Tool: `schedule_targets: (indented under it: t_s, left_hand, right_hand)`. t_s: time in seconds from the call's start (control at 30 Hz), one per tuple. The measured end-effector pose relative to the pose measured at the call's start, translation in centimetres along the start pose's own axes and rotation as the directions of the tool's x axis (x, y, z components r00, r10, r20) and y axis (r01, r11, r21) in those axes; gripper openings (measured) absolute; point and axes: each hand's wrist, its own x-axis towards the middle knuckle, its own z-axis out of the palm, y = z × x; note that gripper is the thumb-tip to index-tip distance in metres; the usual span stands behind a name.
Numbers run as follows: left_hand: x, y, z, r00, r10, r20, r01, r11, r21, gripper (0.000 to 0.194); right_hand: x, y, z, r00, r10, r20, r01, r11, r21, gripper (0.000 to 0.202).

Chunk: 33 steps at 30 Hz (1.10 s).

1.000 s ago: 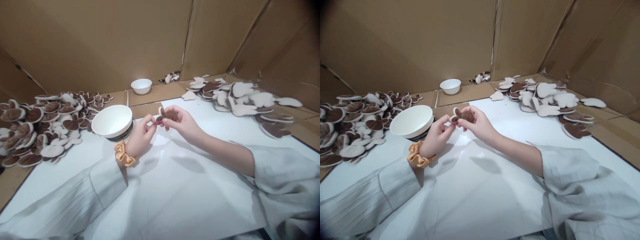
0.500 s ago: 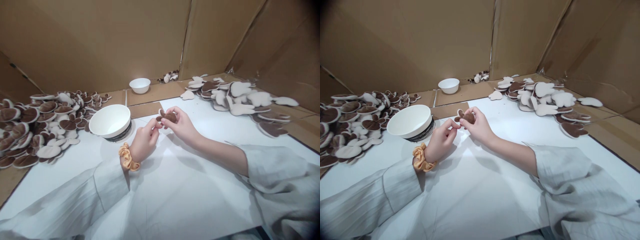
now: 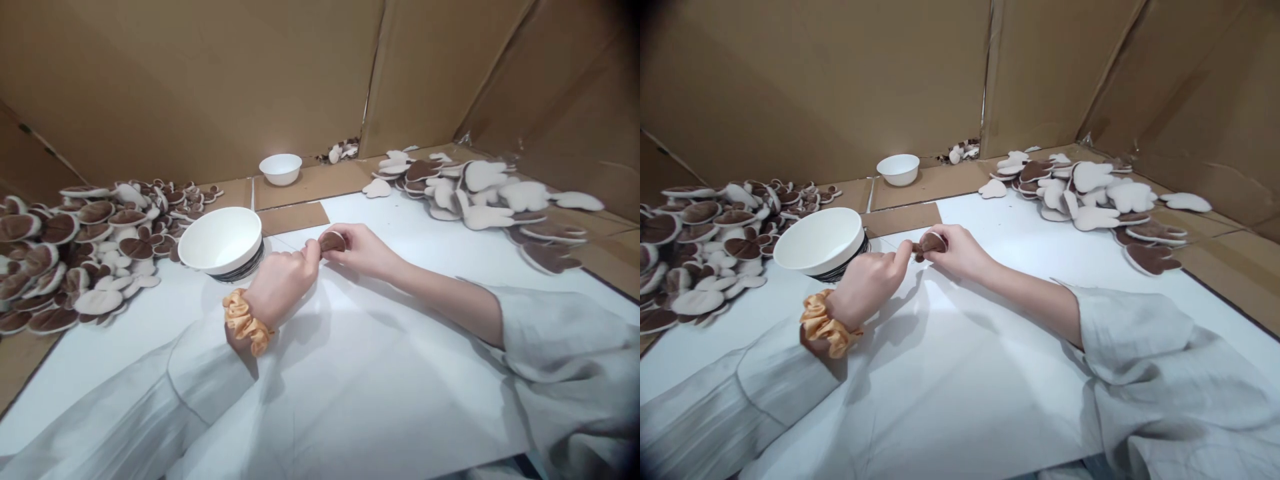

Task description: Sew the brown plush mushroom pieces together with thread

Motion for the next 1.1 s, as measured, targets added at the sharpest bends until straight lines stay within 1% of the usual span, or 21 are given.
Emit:
schedule_targets:
  t_s: [0.07,0.13,0.2,0.33,0.4,0.47,0.53,0.6,0.67,0.77,0.83,0.9,0.93,1.0,1.03,1.1]
  left_hand:
    - [0.1,-0.4,-0.6,0.999,0.016,0.050,-0.015,1.000,-0.013,0.023]
    - [0.1,-1.0,-0.9,0.997,0.025,0.073,-0.018,0.995,-0.096,0.022]
    - [0.1,-1.5,-1.0,0.998,-0.006,0.063,0.019,0.979,-0.202,0.026]
    - [0.1,-2.1,-1.0,0.995,-0.082,0.065,0.102,0.898,-0.427,0.019]
    - [0.1,-2.0,-1.1,0.993,-0.104,0.060,0.121,0.849,-0.515,0.017]
    - [0.2,-1.9,-1.2,0.993,-0.113,0.036,0.113,0.809,-0.578,0.016]
    - [0.1,-1.8,-1.3,0.994,-0.112,0.001,0.090,0.785,-0.613,0.015]
    - [0.1,-1.8,-1.3,0.992,-0.118,-0.036,0.072,0.786,-0.614,0.015]
    - [0.1,-1.9,-1.1,0.989,-0.117,-0.086,0.045,0.809,-0.586,0.016]
    - [0.3,-2.3,-0.4,0.981,-0.076,-0.179,-0.032,0.846,-0.533,0.019]
    - [0.6,-2.8,0.0,0.972,-0.058,-0.226,-0.077,0.836,-0.544,0.020]
    - [0.9,-3.5,0.4,0.971,-0.066,-0.231,-0.091,0.788,-0.609,0.018]
    - [1.1,-3.8,0.4,0.976,-0.068,-0.209,-0.089,0.747,-0.659,0.018]
    - [1.4,-4.5,0.5,0.989,-0.054,-0.135,-0.071,0.634,-0.770,0.019]
    - [1.5,-4.7,0.5,0.995,-0.039,-0.094,-0.055,0.566,-0.823,0.020]
    - [1.6,-4.8,0.5,0.999,-0.034,-0.034,-0.016,0.429,-0.903,0.021]
  right_hand:
    - [-0.1,0.0,0.1,1.000,-0.003,0.025,0.004,0.999,-0.040,0.011]
    - [-0.1,-0.1,0.0,1.000,-0.010,0.016,0.011,0.995,-0.101,0.010]
    - [-0.1,-0.3,0.0,1.000,-0.003,0.005,0.004,0.994,-0.111,0.010]
    - [-0.1,-0.8,-0.1,0.999,0.039,-0.029,-0.040,0.999,-0.024,0.010]
    - [-0.1,-0.9,-0.2,0.996,0.077,-0.054,-0.076,0.997,0.032,0.010]
    - [-0.1,-0.9,-0.2,0.994,0.085,-0.073,-0.080,0.995,0.062,0.011]
    - [0.0,-0.7,-0.2,0.996,0.041,-0.081,-0.039,0.999,0.033,0.010]
    - [0.0,-0.6,-0.1,0.998,-0.017,-0.066,0.016,1.000,-0.025,0.009]
    - [-0.1,-0.5,0.0,0.999,-0.049,-0.018,0.048,0.996,-0.069,0.006]
    - [-0.4,-0.7,0.1,0.995,-0.058,0.080,0.065,0.994,-0.092,0.004]
    - [-0.7,-1.0,0.2,0.988,-0.082,0.129,0.092,0.993,-0.068,0.007]
    - [-1.0,-1.5,0.2,0.981,-0.116,0.154,0.117,0.993,0.002,0.017]
    - [-1.2,-1.7,0.3,0.978,-0.132,0.160,0.126,0.991,0.048,0.024]
    - [-1.3,-2.1,0.3,0.971,-0.174,0.163,0.154,0.979,0.132,0.034]
    - [-1.4,-2.3,0.3,0.967,-0.200,0.159,0.175,0.972,0.158,0.034]
    - [-1.4,-2.5,0.4,0.962,-0.246,0.116,0.222,0.957,0.184,0.026]
